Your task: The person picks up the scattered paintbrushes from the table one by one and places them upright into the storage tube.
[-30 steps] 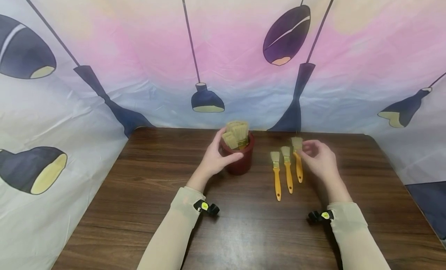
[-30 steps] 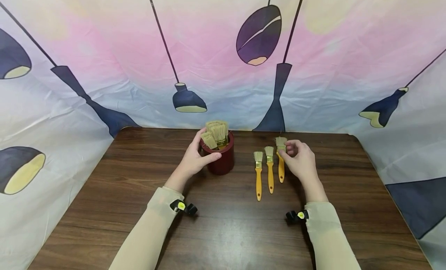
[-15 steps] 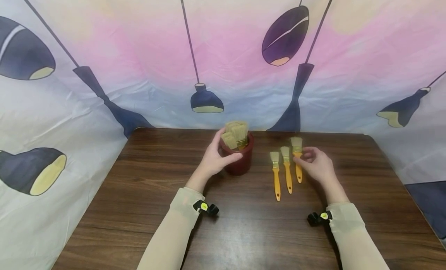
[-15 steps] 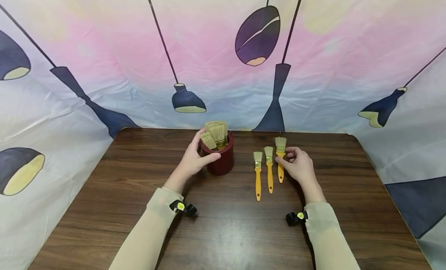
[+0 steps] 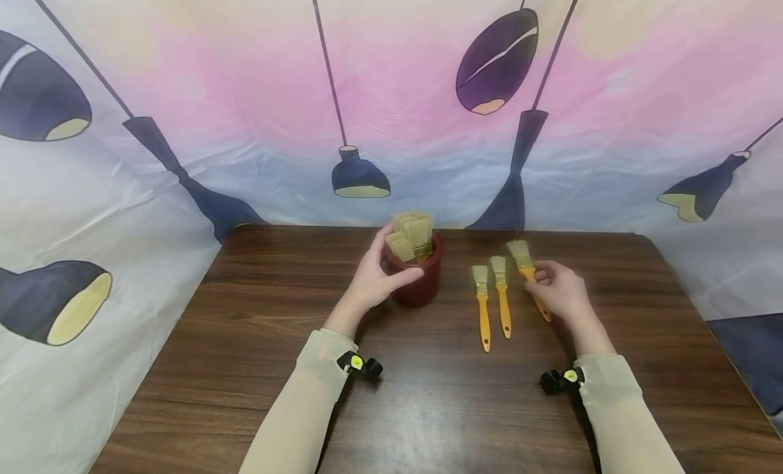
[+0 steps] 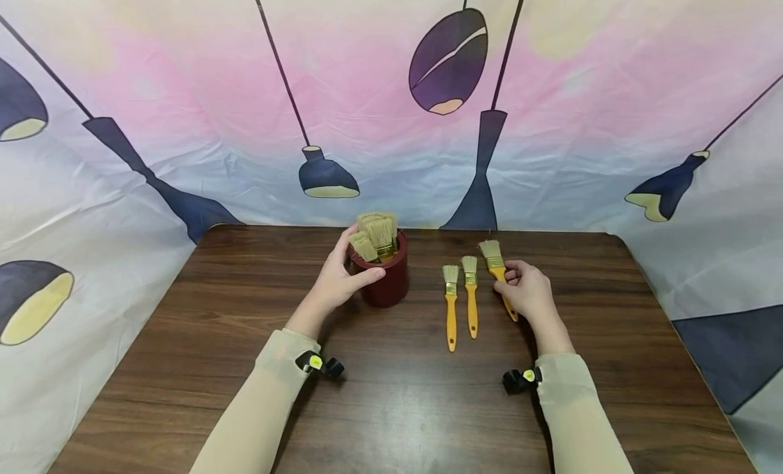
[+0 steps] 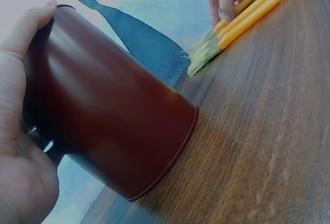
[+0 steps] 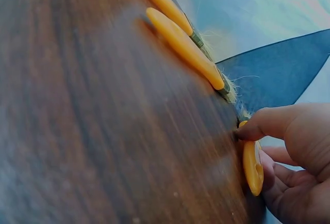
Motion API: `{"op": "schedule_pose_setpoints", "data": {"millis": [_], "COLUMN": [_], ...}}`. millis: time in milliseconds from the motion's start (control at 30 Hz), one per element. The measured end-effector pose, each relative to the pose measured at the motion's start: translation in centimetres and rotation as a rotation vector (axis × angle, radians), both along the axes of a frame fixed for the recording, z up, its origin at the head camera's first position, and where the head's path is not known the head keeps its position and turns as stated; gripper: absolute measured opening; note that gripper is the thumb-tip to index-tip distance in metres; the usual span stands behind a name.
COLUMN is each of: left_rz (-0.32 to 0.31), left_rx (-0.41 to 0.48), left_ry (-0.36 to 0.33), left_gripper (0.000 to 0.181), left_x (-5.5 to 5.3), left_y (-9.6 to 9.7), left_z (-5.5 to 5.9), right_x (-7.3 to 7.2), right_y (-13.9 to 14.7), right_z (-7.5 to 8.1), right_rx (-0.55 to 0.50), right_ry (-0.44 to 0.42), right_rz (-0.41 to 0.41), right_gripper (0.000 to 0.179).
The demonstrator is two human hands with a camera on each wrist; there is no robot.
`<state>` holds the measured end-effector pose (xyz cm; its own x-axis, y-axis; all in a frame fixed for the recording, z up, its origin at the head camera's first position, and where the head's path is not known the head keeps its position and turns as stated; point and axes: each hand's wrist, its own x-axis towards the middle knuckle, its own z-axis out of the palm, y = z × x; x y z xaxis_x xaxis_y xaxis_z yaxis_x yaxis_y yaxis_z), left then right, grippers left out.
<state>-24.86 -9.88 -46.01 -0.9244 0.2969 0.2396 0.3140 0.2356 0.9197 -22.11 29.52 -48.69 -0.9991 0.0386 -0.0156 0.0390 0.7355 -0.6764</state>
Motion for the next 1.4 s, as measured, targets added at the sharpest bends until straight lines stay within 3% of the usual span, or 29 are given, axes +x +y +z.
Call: {"op": "schedule_pose_setpoints", "data": {"millis": [233,667,867,1133,1400], "left_rz": [0.001,0.006,0.004,-0.001,-0.004], "left_rx": [0.006,0.009,0.002,0.007,0.008], "left_ry": [-0.003,-0.002,0.002,-0.006,-0.002], "left_gripper": [0.103,0.105,0.102,0.102,0.102], "left_x": [0.1,0.1,0.1,0.1,0.0], "left_y": [-0.1,0.0,0.0,0.0,0.0], "left_z": [0.0,0.2,0.2,0.1,0.0], "right_x": [0.2,0.0,0.1,0.2,1.0], "right_y": [-0.2,-0.3,0.1,-0.2,-2.0], "right_z": [0.1,-0.1,0.2,1.7,4.7], "right_rx": [-0.005,-0.028,-0.106,-0.244,-0.277], "right_ry": [0.013,0.038,0.062,0.167,0.242], "right_rz": [-0.024,-0.065,-0.043,0.019,0.134], "right_gripper": [0.066,0.054,0.054,0.050,0.046]}}
